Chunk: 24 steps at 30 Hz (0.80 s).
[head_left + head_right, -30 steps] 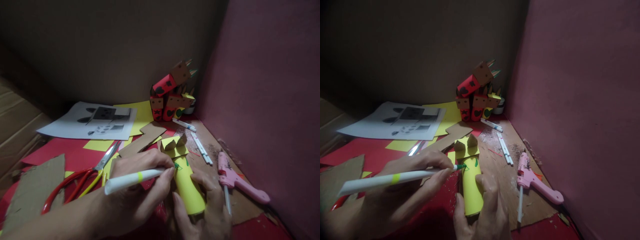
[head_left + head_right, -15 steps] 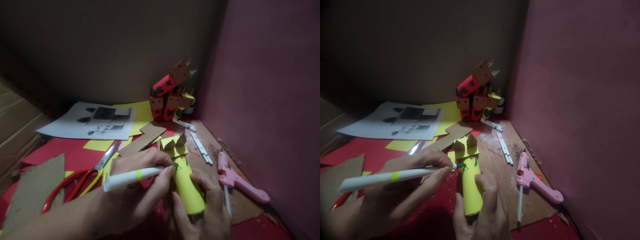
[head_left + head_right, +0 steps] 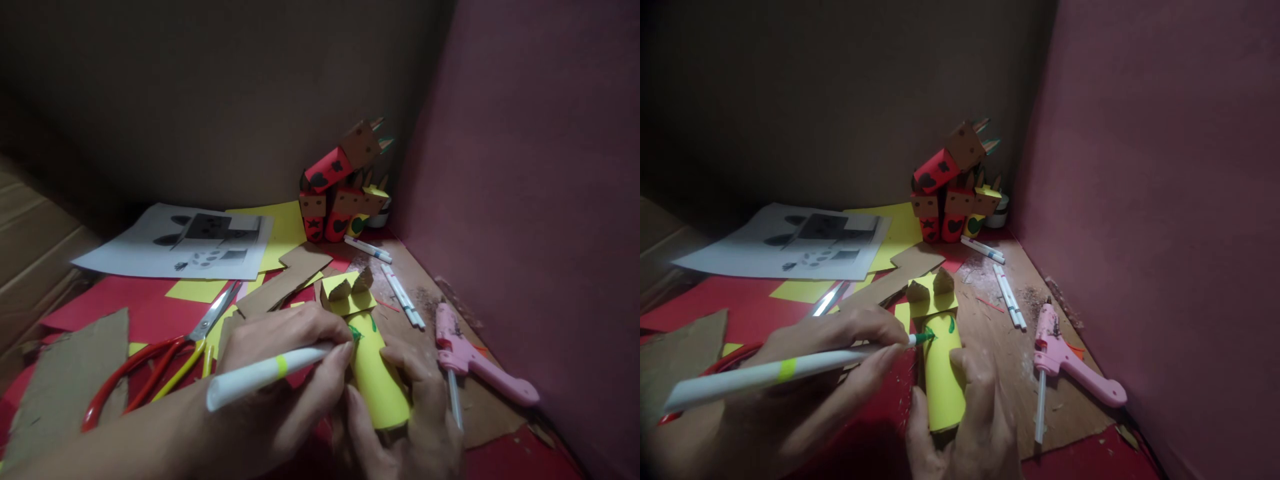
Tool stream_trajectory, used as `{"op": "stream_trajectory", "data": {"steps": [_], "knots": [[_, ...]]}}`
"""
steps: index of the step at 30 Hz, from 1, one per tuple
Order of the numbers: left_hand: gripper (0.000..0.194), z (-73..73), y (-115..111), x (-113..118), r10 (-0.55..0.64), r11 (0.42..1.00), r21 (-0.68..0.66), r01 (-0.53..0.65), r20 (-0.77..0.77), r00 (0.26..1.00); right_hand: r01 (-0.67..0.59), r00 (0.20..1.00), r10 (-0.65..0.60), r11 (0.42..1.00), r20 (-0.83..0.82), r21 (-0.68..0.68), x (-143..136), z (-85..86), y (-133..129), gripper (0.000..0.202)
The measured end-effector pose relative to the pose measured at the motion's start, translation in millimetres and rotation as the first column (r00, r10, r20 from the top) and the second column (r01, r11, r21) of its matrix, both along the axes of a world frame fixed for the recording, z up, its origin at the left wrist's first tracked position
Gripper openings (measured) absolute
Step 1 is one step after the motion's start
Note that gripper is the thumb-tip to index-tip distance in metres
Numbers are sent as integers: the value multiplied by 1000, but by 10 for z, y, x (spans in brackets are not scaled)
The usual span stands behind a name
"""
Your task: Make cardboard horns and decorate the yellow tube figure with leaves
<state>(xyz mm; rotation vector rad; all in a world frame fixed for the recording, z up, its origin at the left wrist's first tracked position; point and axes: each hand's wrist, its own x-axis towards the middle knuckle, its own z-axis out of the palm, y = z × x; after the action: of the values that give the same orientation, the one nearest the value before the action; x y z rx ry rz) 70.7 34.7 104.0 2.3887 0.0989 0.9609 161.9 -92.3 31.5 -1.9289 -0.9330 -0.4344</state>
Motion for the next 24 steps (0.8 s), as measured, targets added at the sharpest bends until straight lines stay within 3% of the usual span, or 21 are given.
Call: {"op": "stream_trajectory", "data": {"steps": [24], "knots": [[11, -16, 12, 21, -51, 999, 4, 51, -8, 999, -2, 999, 2, 1000, 38, -4, 20, -23, -13, 31]]}}
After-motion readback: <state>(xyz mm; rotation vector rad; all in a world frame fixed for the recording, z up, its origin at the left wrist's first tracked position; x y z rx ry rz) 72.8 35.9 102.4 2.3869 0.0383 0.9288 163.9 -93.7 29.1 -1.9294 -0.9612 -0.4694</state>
